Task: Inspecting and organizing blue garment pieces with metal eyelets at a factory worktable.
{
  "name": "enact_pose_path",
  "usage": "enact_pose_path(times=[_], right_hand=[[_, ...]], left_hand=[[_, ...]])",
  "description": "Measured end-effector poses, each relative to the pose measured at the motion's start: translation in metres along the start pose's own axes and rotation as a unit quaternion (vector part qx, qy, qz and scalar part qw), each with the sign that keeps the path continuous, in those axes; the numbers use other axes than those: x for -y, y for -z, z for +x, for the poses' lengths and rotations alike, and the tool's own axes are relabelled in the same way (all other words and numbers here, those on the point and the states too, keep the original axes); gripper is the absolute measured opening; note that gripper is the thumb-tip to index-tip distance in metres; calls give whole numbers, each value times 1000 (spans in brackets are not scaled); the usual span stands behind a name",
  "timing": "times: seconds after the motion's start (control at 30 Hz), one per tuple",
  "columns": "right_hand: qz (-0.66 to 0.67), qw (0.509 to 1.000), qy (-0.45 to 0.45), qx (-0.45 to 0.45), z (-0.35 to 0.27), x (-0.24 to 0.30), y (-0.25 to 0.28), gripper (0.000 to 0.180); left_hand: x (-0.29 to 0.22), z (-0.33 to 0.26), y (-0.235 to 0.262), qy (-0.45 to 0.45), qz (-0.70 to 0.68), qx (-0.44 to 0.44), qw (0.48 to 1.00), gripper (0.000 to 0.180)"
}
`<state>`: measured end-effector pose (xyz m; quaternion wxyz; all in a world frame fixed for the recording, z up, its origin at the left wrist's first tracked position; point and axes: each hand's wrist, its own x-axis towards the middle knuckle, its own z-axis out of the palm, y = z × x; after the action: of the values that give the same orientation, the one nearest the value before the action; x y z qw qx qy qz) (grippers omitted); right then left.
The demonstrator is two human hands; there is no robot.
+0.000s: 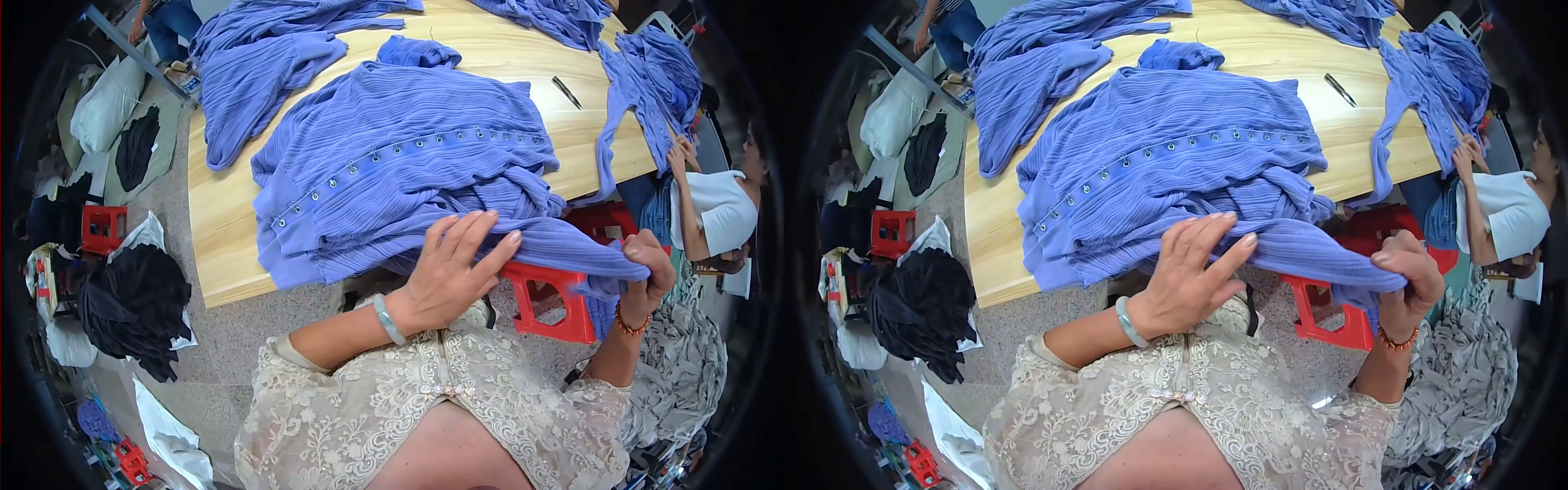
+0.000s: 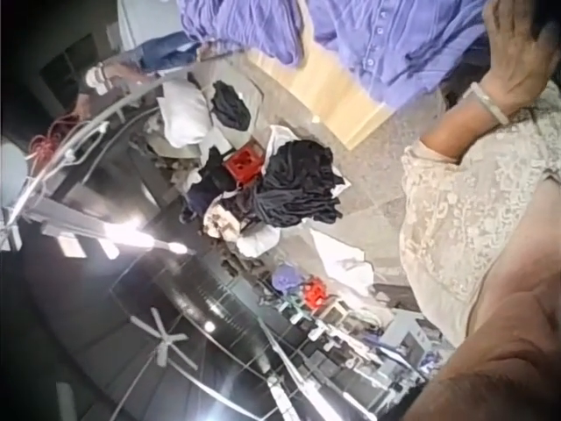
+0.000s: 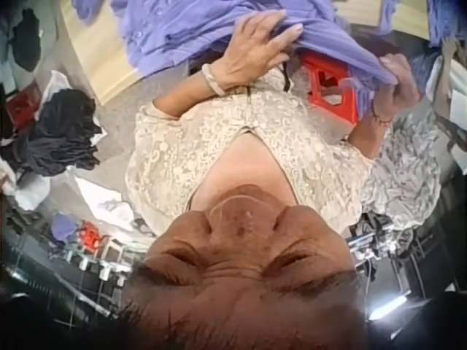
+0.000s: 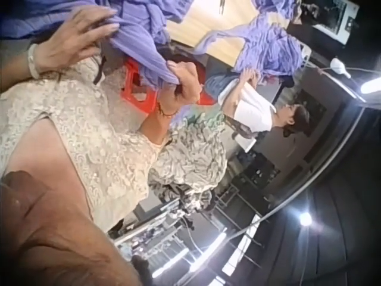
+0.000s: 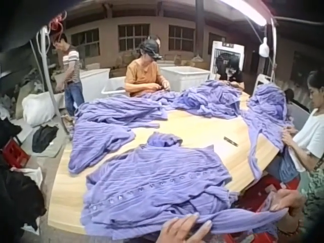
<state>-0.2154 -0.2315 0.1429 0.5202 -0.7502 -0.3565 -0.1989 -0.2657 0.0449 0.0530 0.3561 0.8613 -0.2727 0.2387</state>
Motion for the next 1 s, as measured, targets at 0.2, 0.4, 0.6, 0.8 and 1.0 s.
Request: enact_pose_path(times=[0.2, 0.4, 0.6, 0.8, 1.0], right_hand=[[78, 995, -34, 56, 22, 11, 15, 15], [-1, 949, -239, 204, 38, -10, 27, 16], [-81, 956, -244, 141, 19, -52, 94, 19], [36, 964, -237, 115, 9, -62, 111, 27], [124, 948, -266, 124, 6, -60, 97, 35]], left_hand=[[-11, 12, 14, -3, -136, 12, 991, 56], [-4, 0, 50, 56, -201, 2, 978, 42], [-25, -5, 36, 76, -359, 85, 926, 38], [-22, -13, 30, 145, -461, 270, 833, 49], [-30, -29, 37, 109, -544, 290, 780, 51]])
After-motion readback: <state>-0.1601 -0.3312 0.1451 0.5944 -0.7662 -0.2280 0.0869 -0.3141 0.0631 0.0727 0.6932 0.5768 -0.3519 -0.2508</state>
